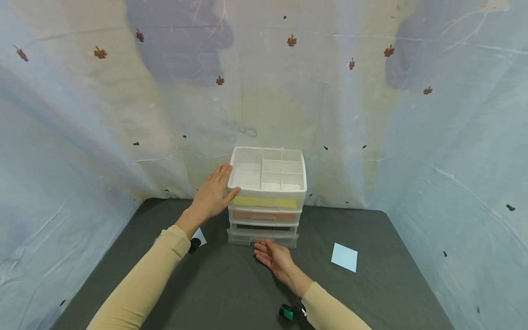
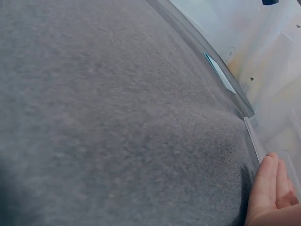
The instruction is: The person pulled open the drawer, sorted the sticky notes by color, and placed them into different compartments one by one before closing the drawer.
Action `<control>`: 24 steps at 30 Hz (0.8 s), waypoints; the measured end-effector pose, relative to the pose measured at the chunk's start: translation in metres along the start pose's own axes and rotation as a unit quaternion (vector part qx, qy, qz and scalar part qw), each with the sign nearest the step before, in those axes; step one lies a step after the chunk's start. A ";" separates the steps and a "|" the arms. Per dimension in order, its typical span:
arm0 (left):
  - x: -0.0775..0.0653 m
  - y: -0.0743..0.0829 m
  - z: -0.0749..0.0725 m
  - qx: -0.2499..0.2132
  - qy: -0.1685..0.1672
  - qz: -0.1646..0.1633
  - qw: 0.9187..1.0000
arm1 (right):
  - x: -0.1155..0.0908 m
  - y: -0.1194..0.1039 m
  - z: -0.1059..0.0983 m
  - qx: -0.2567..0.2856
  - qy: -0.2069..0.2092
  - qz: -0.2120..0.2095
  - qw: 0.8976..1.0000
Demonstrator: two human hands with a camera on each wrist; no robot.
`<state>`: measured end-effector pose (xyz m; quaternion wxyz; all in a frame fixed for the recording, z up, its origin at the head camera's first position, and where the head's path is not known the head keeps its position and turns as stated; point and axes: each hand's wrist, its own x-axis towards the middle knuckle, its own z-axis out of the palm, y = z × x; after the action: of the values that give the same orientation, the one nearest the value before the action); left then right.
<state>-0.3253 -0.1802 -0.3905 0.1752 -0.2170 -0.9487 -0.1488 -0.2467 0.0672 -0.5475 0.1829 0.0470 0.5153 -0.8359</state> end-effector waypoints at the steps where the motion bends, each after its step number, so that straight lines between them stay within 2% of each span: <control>1: 0.000 0.000 0.000 0.001 0.000 0.000 1.000 | -0.001 0.000 -0.001 -0.001 -0.002 0.002 1.000; 9: 0.000 0.000 0.002 0.001 0.005 0.003 1.000 | -0.012 0.004 -0.004 -0.011 -0.011 0.019 1.000; 24: 0.000 -0.003 0.002 0.000 0.006 0.007 1.000 | -0.034 0.013 -0.005 0.015 -0.036 0.043 0.998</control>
<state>-0.3270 -0.1819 -0.3928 0.1822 -0.2226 -0.9460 -0.1493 -0.2111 0.0750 -0.5515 0.2369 0.0416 0.4928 -0.8362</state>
